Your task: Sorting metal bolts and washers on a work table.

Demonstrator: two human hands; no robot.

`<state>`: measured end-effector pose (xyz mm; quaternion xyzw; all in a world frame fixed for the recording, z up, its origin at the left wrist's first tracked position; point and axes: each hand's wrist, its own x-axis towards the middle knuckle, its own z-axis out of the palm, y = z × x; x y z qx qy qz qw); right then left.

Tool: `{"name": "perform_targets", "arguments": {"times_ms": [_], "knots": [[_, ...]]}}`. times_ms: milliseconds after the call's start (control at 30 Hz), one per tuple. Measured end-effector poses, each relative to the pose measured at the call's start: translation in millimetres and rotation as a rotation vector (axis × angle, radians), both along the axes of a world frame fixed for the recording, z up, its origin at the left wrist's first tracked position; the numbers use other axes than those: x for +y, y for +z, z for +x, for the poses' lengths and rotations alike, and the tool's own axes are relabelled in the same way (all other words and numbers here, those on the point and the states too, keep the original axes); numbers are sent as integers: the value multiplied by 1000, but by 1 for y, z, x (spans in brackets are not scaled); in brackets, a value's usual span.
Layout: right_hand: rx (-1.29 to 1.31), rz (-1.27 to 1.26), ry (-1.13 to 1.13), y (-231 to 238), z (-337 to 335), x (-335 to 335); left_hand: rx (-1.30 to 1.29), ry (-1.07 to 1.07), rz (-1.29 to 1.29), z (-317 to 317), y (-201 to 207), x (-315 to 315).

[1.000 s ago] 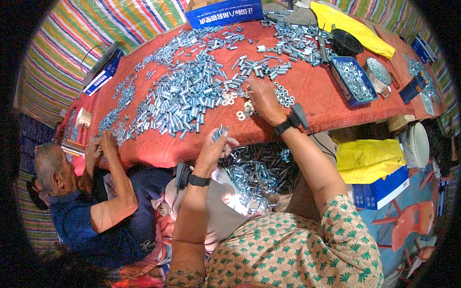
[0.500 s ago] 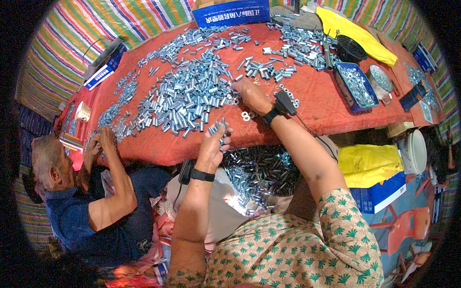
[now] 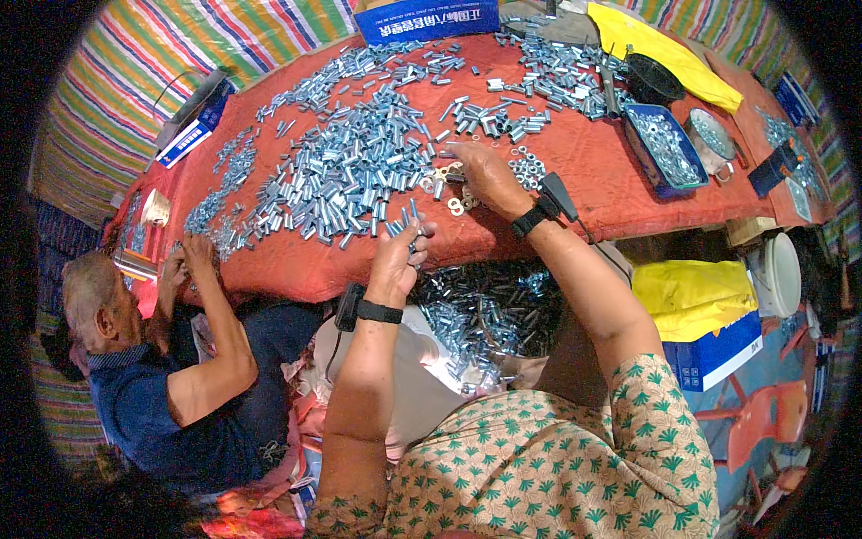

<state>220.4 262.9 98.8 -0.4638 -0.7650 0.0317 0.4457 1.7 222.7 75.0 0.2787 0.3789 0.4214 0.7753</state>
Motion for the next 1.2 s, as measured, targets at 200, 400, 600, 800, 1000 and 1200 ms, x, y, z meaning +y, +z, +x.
{"name": "perform_targets", "arguments": {"times_ms": [200,400,600,800,1000,1200], "knots": [[-262,92,216,-3,-12,5,13,37,-61,0,8,-1],[-143,-120,139,-3,-26,-3,81,-13,15,-4,0,0],[896,-729,207,8,-11,-40,274,-117,109,6,8,-10],[984,-709,259,-4,-10,-63,323,-194,145,19,11,-15],[906,-708,221,-12,-12,-65,287,-227,178,21,6,-16],[808,-967,315,-4,-8,-69,200,-220,254,18,12,-19]]}}
